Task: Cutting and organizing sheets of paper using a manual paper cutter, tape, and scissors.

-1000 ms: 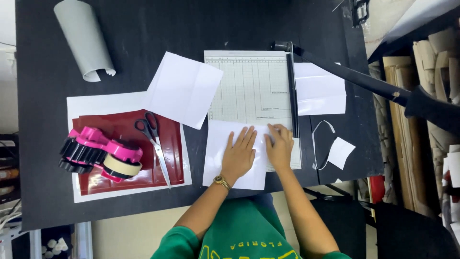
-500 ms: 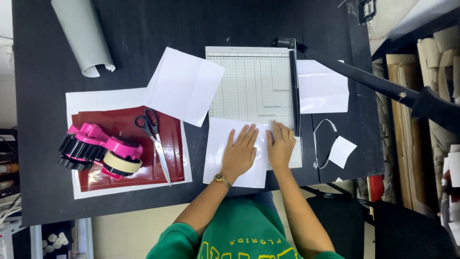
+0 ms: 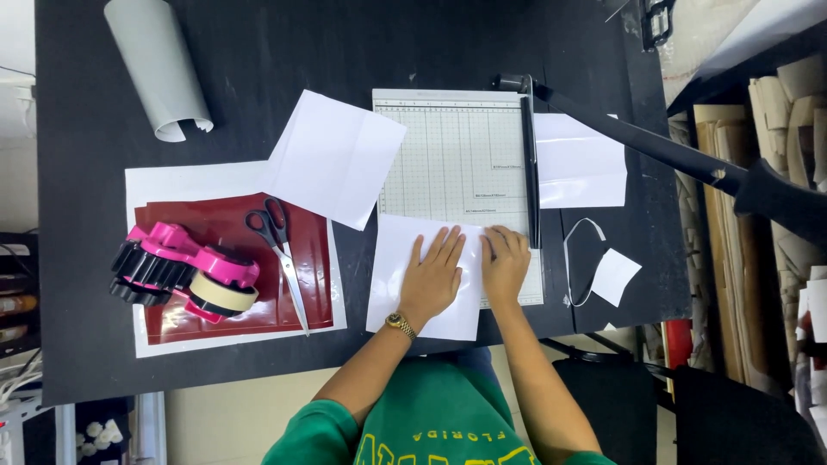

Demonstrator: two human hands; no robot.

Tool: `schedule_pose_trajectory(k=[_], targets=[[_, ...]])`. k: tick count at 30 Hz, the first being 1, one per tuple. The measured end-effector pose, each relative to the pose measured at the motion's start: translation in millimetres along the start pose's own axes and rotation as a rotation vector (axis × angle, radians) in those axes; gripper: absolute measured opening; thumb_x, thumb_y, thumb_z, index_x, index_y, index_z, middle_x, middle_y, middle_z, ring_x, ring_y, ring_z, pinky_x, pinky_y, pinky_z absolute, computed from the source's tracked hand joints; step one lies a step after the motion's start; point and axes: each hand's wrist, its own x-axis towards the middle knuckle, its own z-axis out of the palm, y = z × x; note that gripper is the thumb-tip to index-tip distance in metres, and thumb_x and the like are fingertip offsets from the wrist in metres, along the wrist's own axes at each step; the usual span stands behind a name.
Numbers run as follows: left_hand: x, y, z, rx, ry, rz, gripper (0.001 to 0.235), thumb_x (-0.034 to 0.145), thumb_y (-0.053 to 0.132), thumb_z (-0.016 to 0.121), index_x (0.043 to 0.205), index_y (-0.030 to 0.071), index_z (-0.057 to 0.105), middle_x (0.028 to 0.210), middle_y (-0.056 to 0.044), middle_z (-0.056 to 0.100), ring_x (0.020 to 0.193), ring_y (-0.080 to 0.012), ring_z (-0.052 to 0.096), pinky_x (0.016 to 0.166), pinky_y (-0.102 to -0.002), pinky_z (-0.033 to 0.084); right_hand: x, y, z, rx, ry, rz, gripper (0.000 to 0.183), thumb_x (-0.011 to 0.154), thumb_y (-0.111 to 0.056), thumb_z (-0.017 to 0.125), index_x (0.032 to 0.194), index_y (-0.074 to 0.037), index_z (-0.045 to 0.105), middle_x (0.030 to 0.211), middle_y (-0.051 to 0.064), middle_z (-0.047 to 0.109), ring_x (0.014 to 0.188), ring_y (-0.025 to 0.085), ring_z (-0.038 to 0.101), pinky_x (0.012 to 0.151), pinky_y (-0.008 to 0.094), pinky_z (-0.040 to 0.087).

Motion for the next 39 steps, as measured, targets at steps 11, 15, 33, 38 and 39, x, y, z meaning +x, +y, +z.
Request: schedule_pose_trajectory(k=[11,15,33,38,39], targets=[[1,0,10,-0.006,0.071,0.003,0.063,0.108,0.045,0.028,0.164,0.018,0.023,0.173,-0.004,0.016,0.159,-0.0221,0.011,0.126,-0.056,0.002,8,-12,-19,0.212,-0.13,0.039,0.007,0.097,-0.004,0.068,0.099,-0.01,0.07,0.109,0.001,0.065,0.11,0.022,0.058,0.093,0.036,0.046],[1,0,13,-0.009,0.084,-0.001,0.064,0.107,0.048,0.028,0.164,0.019,0.022,0.173,-0.003,0.015,0.159,-0.0223,0.011,0.126,-0.056,0.003,1,-24,-28,0.215,-0.136,0.022,0.005,0.096,-0.004,0.069,0.096,-0.009,0.067,0.116,0.003,0.061,0.114,0.026,0.055,0.094,0.039,0.046],[2,-1,12,-0.021,0.056,-0.004,0.052,0.106,0.047,0.033,0.147,0.017,0.041,0.172,-0.01,0.018,0.159,-0.0241,0.013,0.126,-0.059,0.006,0,-13,-24,0.134,-0.102,0.07,0.044,0.097,-0.014,0.069,0.138,-0.016,0.056,0.131,0.009,0.055,0.127,0.031,0.047,0.102,0.047,0.038],[-1,1,-4,-0.064,0.025,-0.029,0.059,0.104,0.041,0.035,0.152,0.008,0.031,0.171,-0.015,0.018,0.158,-0.026,0.013,0.127,-0.054,0.005,-48,-11,-11,0.013,-0.289,-0.202,0.05,0.105,-0.035,0.044,0.149,-0.013,0.052,0.153,0.009,0.05,0.15,0.034,0.026,0.118,0.053,0.015],[-1,2,-10,-0.092,0.007,-0.036,0.062,0.103,0.033,0.034,0.158,0.005,0.024,0.171,-0.016,0.016,0.159,-0.0272,0.01,0.127,-0.053,0.003,-52,-18,-16,0.003,-0.448,-0.29,0.056,0.109,-0.044,0.031,0.152,-0.013,0.05,0.16,0.006,0.046,0.158,0.032,0.013,0.124,0.056,0.002]])
